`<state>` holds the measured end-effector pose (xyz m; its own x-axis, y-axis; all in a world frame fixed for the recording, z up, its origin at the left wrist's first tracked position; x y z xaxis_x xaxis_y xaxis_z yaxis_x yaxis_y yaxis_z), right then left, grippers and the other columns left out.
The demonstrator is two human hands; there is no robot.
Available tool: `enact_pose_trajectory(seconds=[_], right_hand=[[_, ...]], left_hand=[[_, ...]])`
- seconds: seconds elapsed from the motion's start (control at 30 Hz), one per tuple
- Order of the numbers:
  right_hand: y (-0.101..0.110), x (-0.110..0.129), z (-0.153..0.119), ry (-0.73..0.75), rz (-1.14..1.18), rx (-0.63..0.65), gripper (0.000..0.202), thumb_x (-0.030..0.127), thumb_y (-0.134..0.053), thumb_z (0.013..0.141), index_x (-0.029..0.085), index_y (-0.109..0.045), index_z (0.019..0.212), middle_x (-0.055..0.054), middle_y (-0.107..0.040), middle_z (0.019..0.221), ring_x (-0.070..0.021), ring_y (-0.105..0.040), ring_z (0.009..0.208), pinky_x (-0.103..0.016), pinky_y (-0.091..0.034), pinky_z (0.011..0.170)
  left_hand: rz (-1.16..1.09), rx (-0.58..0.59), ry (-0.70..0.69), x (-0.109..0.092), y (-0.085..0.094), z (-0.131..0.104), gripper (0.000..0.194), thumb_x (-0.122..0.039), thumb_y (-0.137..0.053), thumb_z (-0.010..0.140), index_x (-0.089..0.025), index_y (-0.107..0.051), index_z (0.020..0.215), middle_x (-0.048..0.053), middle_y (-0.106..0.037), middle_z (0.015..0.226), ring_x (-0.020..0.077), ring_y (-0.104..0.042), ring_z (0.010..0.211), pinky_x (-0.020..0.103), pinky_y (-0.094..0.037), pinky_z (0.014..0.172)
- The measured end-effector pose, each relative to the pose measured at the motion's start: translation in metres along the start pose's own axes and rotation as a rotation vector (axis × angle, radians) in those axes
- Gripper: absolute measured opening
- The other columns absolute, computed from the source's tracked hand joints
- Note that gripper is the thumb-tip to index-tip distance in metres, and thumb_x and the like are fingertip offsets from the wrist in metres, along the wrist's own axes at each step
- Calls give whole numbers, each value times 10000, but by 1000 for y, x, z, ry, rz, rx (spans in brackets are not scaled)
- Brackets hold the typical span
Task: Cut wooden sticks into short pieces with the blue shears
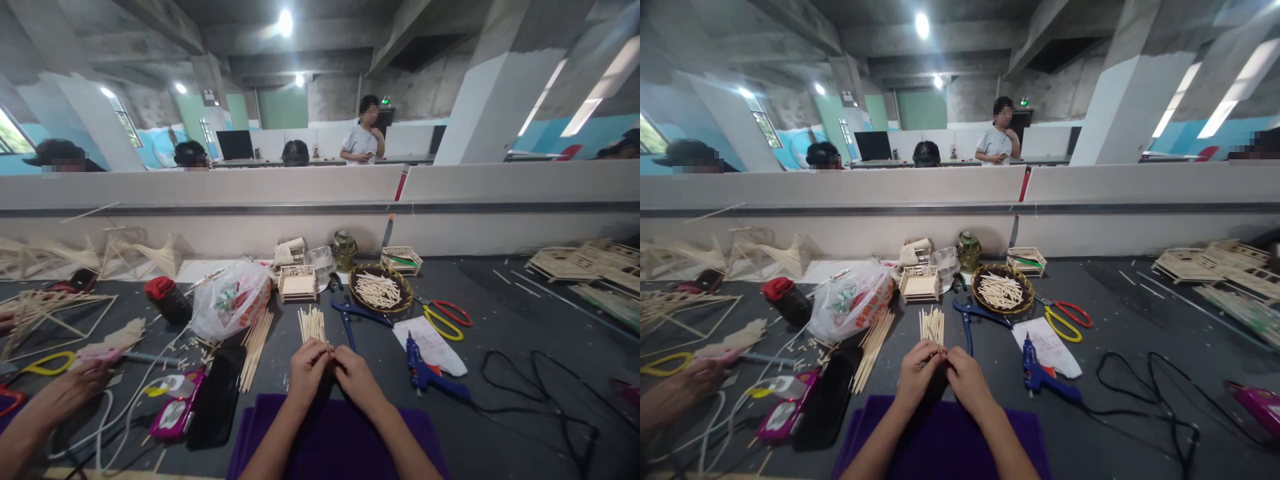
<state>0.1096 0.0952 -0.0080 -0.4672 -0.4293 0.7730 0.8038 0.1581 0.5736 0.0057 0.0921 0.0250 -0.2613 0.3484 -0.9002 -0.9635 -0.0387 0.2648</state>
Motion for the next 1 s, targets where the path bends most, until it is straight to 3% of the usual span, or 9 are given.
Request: enact_pose_trajectory(seconds=[0.17, 0.5, 0.8, 1.0], right_hand=[[0, -1, 1, -7, -16, 1, 161, 138, -461, 888, 184, -577, 785, -16, -550, 802, -137, -550, 758, -234, -412, 700], [2, -4, 1, -10, 11, -8, 201, 56, -449, 832, 180, -605, 803, -20, -567, 812, -136, -555, 772, -238, -428, 717], [3, -3, 0, -8, 21, -12, 242, 54, -450, 812, 189, -644, 869, -39, -607, 873, -150, -580, 829, -260, -451, 768], [5, 0, 0, -13, 75, -17, 203, 106, -450, 847, 180, -635, 810, -59, -619, 900, -162, -595, 835, -268, -459, 770]], left_hand=[[-47, -18, 0, -2, 1, 2, 142, -251, -603, 826, -177, -718, 790, 44, -655, 795, 155, -610, 782, 251, -455, 741], [-108, -5, 48, -4, -1, 10, 172, -290, -626, 805, -160, -738, 809, 67, -680, 801, 166, -625, 778, 266, -475, 735], [-261, 5, 239, 21, -7, 9, 194, -300, -687, 743, -147, -764, 834, 87, -741, 832, 196, -670, 791, 283, -517, 745], [-347, -19, 314, 25, -7, 10, 234, -293, -705, 717, -133, -761, 878, 101, -747, 873, 209, -676, 820, 306, -521, 786]])
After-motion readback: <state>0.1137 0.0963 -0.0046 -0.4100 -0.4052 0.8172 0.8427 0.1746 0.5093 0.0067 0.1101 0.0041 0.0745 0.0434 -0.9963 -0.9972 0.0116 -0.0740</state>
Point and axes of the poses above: each hand's wrist, its own z-axis towards the middle knuckle, its own y-axis out of the back of the hand, x = y × z, the point moved 10 cm from there along z, towards the middle knuckle
